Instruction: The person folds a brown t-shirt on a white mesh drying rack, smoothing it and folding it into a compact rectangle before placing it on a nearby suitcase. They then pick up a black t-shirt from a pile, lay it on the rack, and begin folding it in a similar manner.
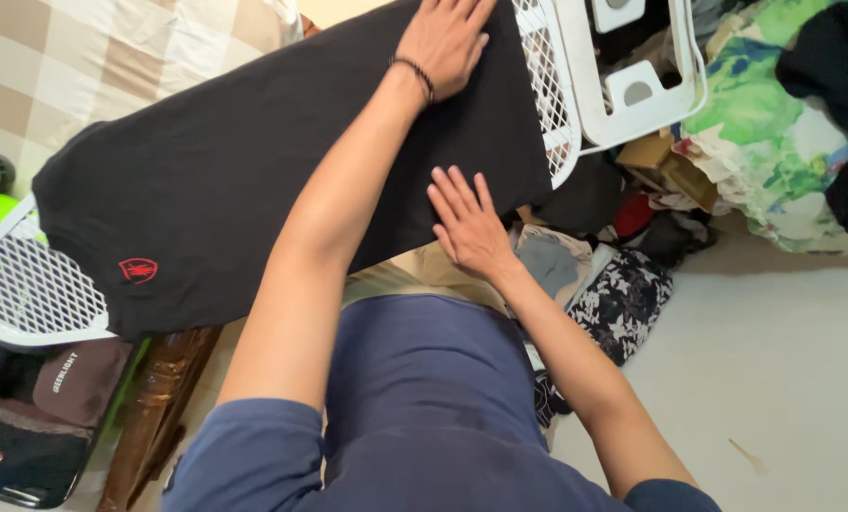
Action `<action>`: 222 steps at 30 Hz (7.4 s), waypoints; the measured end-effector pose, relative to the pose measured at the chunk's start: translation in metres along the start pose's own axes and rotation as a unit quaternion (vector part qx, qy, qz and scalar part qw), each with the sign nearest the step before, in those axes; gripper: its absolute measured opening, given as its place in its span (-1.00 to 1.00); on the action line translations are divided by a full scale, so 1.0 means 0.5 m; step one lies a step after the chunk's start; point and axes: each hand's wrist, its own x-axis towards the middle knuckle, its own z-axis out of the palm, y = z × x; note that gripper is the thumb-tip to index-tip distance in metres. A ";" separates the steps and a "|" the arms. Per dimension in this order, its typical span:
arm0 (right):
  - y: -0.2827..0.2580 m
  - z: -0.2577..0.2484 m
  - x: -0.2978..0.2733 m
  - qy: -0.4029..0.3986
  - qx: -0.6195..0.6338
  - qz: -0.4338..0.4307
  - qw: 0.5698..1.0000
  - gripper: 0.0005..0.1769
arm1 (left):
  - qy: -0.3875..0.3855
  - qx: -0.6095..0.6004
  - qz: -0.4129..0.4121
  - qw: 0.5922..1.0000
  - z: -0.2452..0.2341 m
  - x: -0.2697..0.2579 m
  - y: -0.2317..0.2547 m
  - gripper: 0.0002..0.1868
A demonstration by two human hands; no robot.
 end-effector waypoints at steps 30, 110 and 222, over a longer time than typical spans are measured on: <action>-0.147 0.027 0.333 -0.010 0.023 -0.223 0.975 -0.24 | 0.276 0.032 -0.415 0.866 0.036 -0.600 0.090 -0.16; -0.480 0.159 0.356 -0.075 -0.042 -0.336 0.938 -0.16 | 0.440 -0.024 -0.720 0.536 0.168 -1.182 -0.058 -0.74; -0.247 0.184 -0.043 0.006 0.131 -0.115 0.985 -0.76 | 0.381 -0.112 -0.536 0.745 0.313 -1.118 -0.009 -0.56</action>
